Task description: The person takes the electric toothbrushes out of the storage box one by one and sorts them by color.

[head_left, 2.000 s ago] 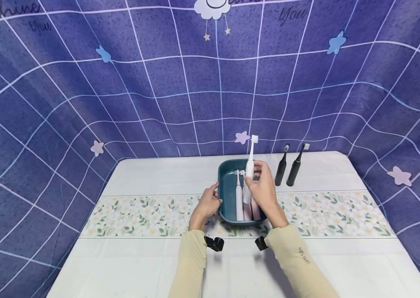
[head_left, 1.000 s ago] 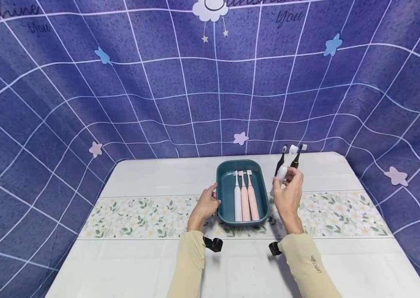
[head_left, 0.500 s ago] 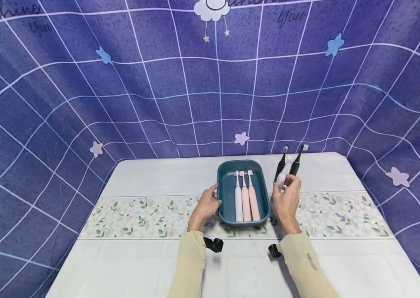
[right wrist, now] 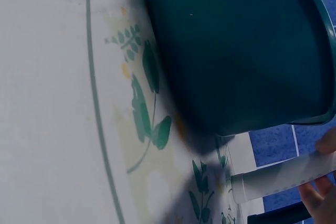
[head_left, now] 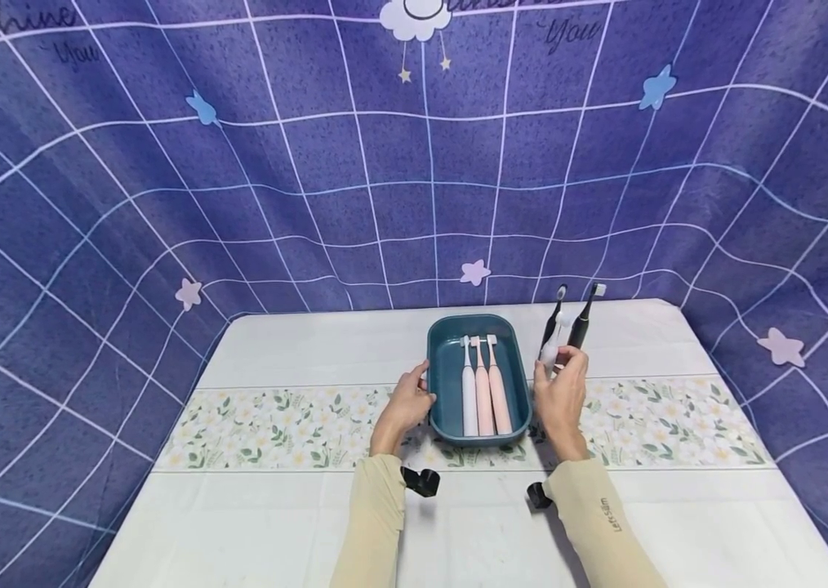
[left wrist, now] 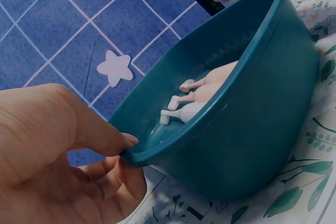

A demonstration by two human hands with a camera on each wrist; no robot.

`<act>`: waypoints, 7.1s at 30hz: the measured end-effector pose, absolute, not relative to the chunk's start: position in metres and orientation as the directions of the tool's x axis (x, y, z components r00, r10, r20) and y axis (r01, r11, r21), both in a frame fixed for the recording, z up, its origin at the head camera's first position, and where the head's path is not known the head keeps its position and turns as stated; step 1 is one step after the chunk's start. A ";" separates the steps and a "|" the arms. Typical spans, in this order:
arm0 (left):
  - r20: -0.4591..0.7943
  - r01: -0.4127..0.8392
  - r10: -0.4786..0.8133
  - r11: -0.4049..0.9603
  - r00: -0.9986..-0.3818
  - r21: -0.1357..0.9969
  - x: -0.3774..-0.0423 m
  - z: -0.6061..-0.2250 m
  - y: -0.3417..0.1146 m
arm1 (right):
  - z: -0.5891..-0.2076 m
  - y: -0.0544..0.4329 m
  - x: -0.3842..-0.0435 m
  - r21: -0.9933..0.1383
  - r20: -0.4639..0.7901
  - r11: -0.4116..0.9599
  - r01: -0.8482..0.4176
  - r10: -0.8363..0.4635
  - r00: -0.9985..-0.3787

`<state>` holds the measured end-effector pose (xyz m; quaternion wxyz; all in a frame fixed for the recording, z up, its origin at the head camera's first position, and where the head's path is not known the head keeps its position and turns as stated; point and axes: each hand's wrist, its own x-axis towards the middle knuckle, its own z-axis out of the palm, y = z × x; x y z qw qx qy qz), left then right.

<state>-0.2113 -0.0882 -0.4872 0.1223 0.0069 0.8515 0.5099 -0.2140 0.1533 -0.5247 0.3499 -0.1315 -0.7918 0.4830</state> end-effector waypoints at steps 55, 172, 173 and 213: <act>-0.187 -0.092 0.144 0.500 -0.972 0.861 -0.211 -0.488 -0.088 | -0.493 0.089 -0.190 -0.849 0.155 0.518 -0.104 0.056 -0.986; -0.180 -0.082 0.141 0.521 -0.973 0.850 -0.212 -0.490 -0.088 | -0.442 0.112 -0.160 -0.857 0.432 0.391 -0.336 0.191 -0.881; -0.184 -0.086 0.137 0.524 -0.973 0.848 -0.212 -0.490 -0.088 | -0.443 0.114 -0.159 -0.859 0.433 0.388 -0.335 0.199 -0.879; -0.204 -0.115 0.118 0.518 -0.972 0.848 -0.210 -0.487 -0.086 | -0.509 0.200 -0.188 -0.872 0.456 0.406 -0.273 0.472 -0.755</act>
